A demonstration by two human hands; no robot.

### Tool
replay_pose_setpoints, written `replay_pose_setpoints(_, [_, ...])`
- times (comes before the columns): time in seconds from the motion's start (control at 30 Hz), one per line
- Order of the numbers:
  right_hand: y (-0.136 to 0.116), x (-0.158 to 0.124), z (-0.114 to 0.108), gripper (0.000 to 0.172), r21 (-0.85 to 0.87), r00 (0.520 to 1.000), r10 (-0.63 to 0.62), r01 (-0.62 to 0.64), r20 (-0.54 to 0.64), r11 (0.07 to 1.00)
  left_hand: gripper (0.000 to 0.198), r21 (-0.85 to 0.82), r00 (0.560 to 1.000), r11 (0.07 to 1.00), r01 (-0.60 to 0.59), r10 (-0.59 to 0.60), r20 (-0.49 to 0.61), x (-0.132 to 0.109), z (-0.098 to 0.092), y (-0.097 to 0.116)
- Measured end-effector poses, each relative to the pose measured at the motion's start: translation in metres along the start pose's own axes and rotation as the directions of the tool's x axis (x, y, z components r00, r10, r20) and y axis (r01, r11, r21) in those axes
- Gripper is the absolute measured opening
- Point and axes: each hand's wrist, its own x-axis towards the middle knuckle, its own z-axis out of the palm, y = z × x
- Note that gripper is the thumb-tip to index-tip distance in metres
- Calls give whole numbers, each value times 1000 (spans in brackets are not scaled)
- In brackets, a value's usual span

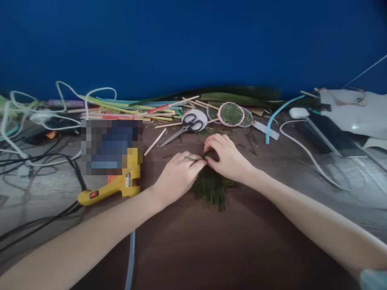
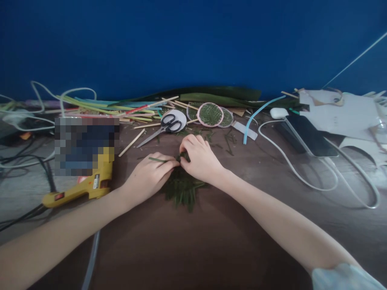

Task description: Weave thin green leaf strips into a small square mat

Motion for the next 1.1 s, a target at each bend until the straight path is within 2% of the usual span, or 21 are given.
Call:
replay_pose_setpoints(0.47, [8,3,-2,10,151,997,27,-37,68,988,16,26,1000,1000,-14,14,-8,1,1,-1])
replay_pose_setpoints(0.63, [10,4,-3,11,153,996,-13,1,83,988,16,16,1000,1000,-13,13,-8,1,1,0])
replay_pose_setpoints(0.87, [8,3,-7,12,113,990,-124,116,61,987,16,-8,1000,1000,-3,3,-10,1,0,0])
replay_pose_setpoints(1.1, [9,4,-14,8,121,987,-147,139,66,983,13,-71,998,997,19,-23,-51,-1,4,-1])
